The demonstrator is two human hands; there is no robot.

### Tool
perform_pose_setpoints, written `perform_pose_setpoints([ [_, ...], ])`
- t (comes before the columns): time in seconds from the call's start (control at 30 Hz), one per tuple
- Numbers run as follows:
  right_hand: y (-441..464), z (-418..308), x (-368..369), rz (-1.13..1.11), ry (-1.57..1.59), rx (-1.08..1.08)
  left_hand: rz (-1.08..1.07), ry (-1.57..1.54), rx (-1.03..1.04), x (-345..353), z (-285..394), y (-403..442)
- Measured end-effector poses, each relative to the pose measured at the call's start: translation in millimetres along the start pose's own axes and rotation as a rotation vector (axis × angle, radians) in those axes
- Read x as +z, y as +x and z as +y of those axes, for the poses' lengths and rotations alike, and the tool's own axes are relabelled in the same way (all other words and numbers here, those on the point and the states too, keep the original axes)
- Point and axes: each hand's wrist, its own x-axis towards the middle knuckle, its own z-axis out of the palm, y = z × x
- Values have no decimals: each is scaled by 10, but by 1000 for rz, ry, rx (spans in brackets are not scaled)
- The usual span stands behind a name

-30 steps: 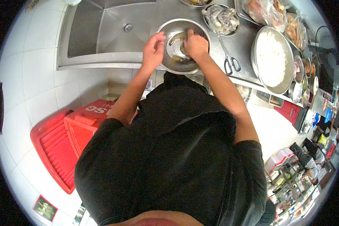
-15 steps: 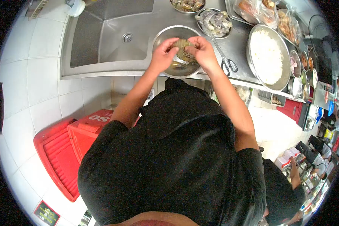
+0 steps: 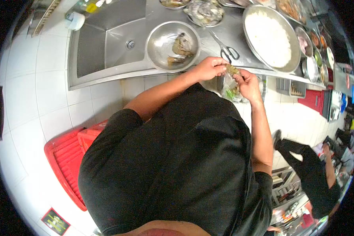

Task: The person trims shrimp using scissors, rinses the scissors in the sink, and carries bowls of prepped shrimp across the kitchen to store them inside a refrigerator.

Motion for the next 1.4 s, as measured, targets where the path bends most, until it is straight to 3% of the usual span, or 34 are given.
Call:
perform_pose_setpoints([
  [0.17,-223,317,-277,100,-148,-145,-70,-25,-128,319,-2,177],
  [0.3,-338,361,-482,168,-459,-322,-97,-99,-217,531,-147,276],
  [0.4,-365,655,-624,172,-635,-240,-77,-37,-298,675,-154,358],
  [0.5,-368,1028,-751,285,-563,-169,-47,-16,-320,689,-259,411],
  [0.67,-353,1495,-853,265,-661,-9,-10,62,-344,753,-339,441],
  [0.73,-356,1508,-832,274,-706,16,2,56,-357,778,-340,459],
  [0.83,-371,1263,-777,406,-589,-238,-5,30,-371,835,-373,465],
  [0.93,-418,755,-623,376,-575,-379,-32,-20,-371,906,-409,497],
  [1.03,-317,697,-500,238,-697,-298,-46,-39,-376,956,-421,555],
  [1.07,-281,712,-471,284,-700,-386,-41,-26,-387,939,-443,578],
  [1.4,-93,829,-358,214,-682,-273,-60,-2,-434,845,-441,600],
])
